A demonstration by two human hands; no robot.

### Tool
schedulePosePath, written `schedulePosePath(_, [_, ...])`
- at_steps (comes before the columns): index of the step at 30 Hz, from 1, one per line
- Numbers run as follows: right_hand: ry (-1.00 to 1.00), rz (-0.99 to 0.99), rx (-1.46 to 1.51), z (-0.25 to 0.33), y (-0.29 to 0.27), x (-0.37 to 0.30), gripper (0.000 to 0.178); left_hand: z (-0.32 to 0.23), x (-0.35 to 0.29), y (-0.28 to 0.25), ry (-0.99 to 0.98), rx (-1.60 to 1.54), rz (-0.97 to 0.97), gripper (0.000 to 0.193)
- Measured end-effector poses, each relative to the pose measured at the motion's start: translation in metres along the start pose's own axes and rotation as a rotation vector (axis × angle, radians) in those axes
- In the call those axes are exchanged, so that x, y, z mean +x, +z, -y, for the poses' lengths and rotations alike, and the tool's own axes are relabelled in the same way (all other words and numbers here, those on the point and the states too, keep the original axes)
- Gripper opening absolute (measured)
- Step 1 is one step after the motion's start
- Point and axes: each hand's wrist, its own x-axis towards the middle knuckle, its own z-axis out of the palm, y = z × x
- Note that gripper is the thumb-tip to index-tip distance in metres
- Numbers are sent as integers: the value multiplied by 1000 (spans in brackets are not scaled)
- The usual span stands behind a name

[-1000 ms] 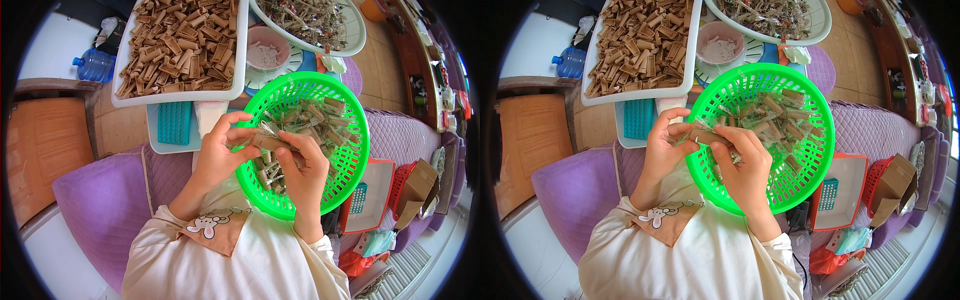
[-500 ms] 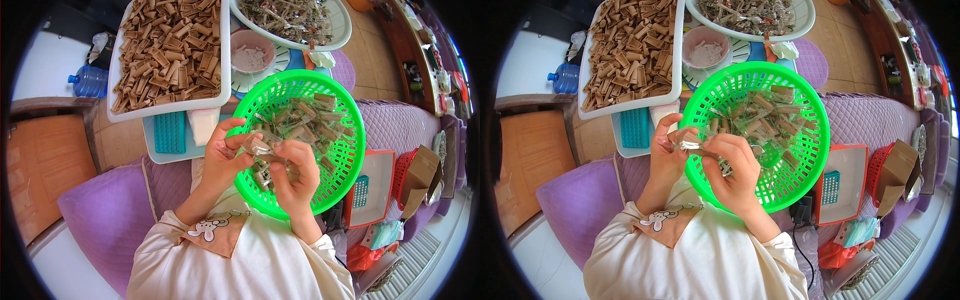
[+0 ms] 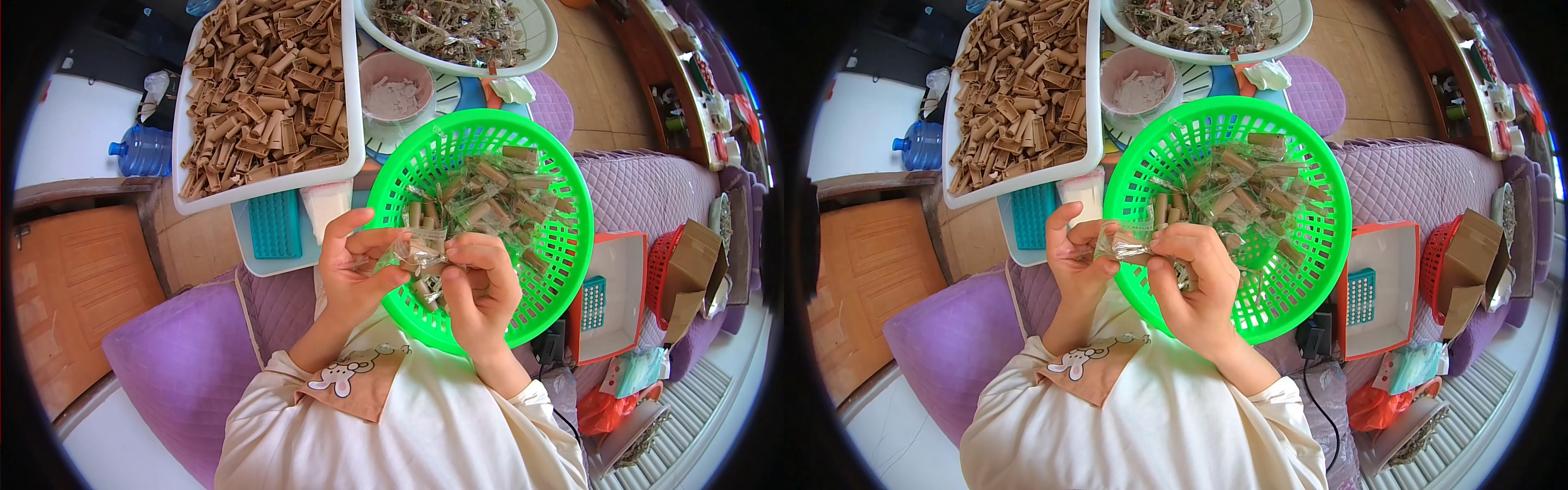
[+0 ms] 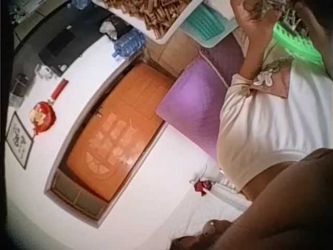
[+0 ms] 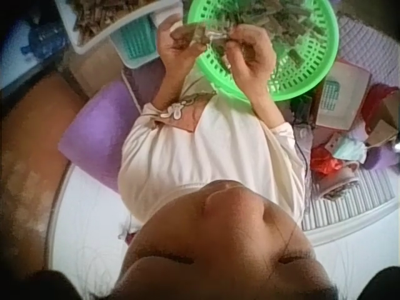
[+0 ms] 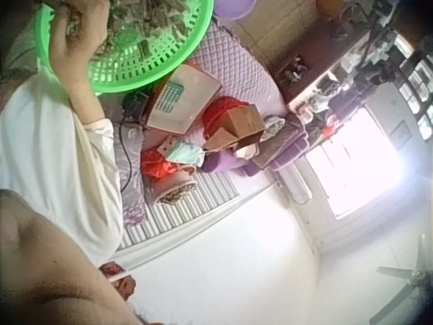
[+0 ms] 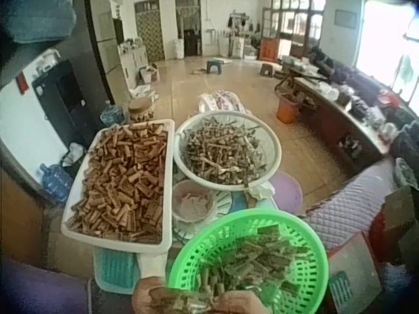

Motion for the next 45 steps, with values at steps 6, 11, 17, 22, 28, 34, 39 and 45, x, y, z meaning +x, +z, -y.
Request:
schedulePosePath(6, [64,27,118,0,0,-1,17,-3,-2,2,130,96,22,66])
schedulePosePath(11, [-39,49,167,-10,2,-2,18,3,-1,2,58,-15,-33,67])
schedulePosePath(17, [-46,29,133,-9,2,-3,19,8,-2,5,83,-5,-69,69])
schedulePosePath(22, [59,-25,49,-2,1,-2,17,4,1,2,155,98,-8,72])
schedulePosePath(28, [143,-21,-94,6,-7,11,11,-5,9,0,267,445,108,69])
schedulePosePath(34, [93,191,-401,22,-18,25,10,-10,11,6,36,628,176,59])
schedulePosePath(39, [81,393,-632,32,-22,30,8,-11,8,18,-79,744,204,50])
schedulePosePath(45, [67,474,-779,30,-22,32,10,-13,11,25,-301,725,113,36])
